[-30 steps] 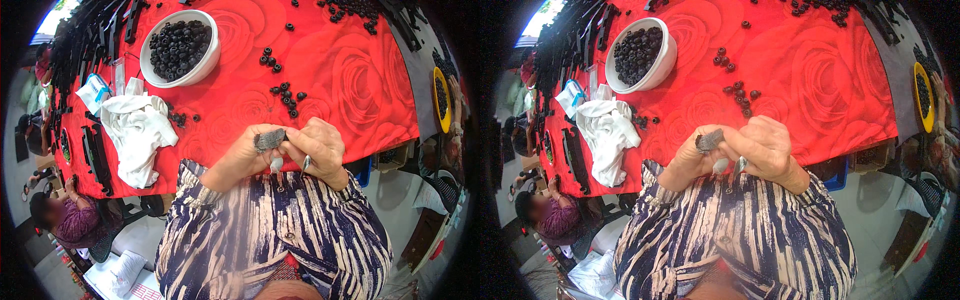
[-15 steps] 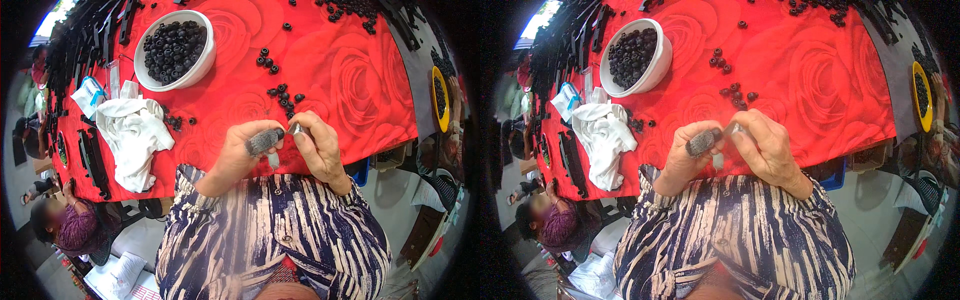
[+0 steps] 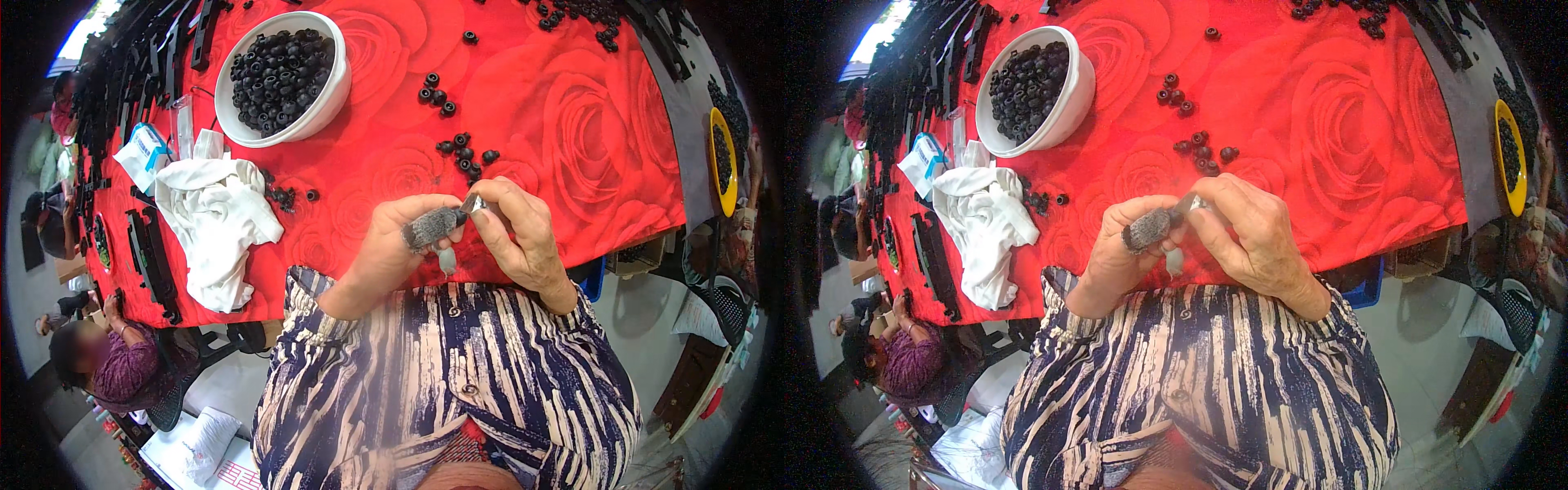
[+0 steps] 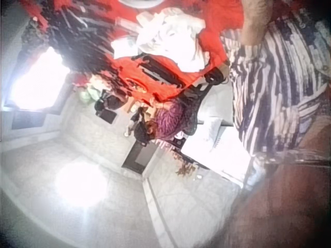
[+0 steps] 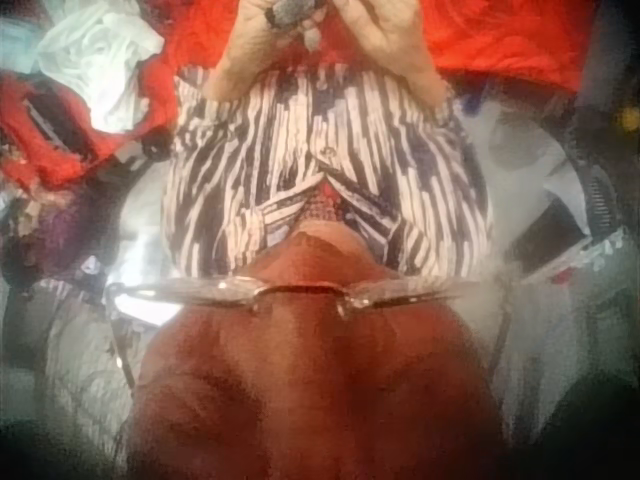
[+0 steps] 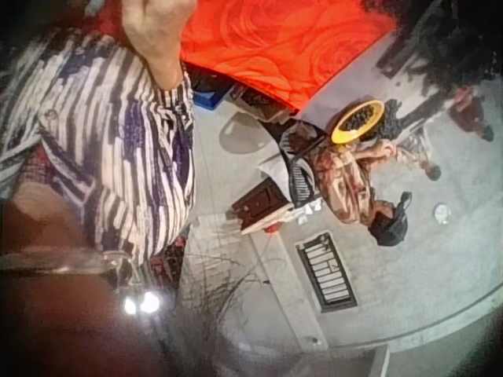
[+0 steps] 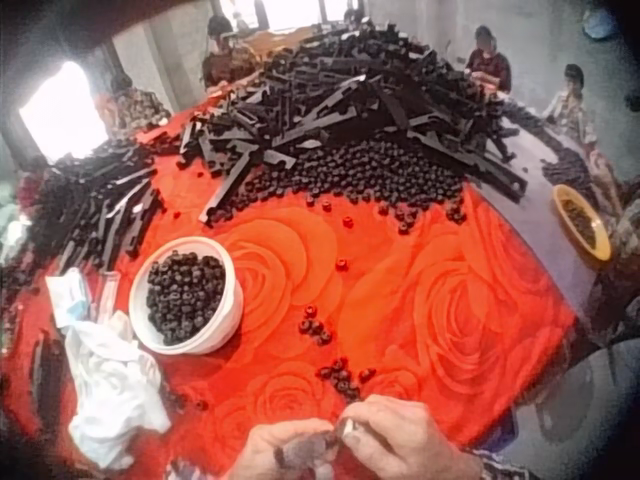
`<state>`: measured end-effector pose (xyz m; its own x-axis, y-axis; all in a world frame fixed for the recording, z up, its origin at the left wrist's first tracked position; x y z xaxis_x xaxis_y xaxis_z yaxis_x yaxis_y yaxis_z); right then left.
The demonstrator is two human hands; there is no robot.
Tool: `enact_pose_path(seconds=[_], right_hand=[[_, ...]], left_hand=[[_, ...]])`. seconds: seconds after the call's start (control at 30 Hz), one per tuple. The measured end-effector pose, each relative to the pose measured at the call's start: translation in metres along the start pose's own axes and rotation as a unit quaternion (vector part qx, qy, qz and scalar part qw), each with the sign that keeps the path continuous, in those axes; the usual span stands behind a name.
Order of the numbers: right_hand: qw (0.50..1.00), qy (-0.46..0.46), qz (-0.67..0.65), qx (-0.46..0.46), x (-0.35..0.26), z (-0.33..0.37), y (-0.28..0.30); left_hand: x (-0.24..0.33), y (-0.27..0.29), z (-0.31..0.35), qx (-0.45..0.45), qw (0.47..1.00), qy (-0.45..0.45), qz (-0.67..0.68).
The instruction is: The person picks up small plastic pieces and trims them using a small blade.
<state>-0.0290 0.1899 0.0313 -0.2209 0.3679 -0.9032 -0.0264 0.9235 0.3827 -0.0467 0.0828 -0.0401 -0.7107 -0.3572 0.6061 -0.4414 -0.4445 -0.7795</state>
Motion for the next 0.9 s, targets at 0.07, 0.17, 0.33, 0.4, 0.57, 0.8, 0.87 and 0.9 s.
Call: enact_pose_path(seconds=[0.07,0.17,0.33,0.4,0.57,0.8,0.87,0.9], right_hand=[[1.0,0.006,-0.001,-0.002,0.001,-0.001,-0.001],[1.0,0.016,0.006,-0.002,0.002,0.0,0.0],[1.0,0.006,-0.011,-0.016,0.006,0.0,-0.002],[1.0,0.007,-0.014,-0.013,0.006,0.001,-0.002],[1.0,0.012,-0.021,-0.017,0.007,0.001,-0.002],[0.999,0.043,-0.016,-0.015,0.009,0.002,-0.003],[0.999,0.04,-0.018,-0.021,0.013,0.003,-0.002],[0.998,0.042,-0.015,-0.032,0.014,0.002,-0.004]], left_hand=[[0.001,0.001,0.001,-0.01,1.0,-0.015,-0.007],[-0.001,0.0,-0.001,-0.009,1.0,-0.008,0.007],[-0.002,0.002,-0.001,-0.004,1.0,-0.003,0.003],[-0.002,0.003,-0.001,-0.006,1.0,-0.008,-0.001],[-0.002,-0.001,-0.001,-0.016,1.0,-0.002,-0.001],[-0.008,0.002,-0.002,-0.013,1.0,0.009,0.005],[-0.012,0.009,-0.001,0.041,0.999,0.03,-0.014],[-0.012,0.011,-0.001,0.041,0.999,0.029,-0.015]])
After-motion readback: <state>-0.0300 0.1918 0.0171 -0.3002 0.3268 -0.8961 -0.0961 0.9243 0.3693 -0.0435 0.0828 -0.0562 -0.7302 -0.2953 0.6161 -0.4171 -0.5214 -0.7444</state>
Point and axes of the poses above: each hand's wrist, its own z-axis away from the middle knuckle, its own y-axis out of the back of the hand, x = y × z, the point moved 10 cm from there along -z, towards the middle knuckle, and after that the axes turned 10 degrees about -x, right-handed, at the moved point
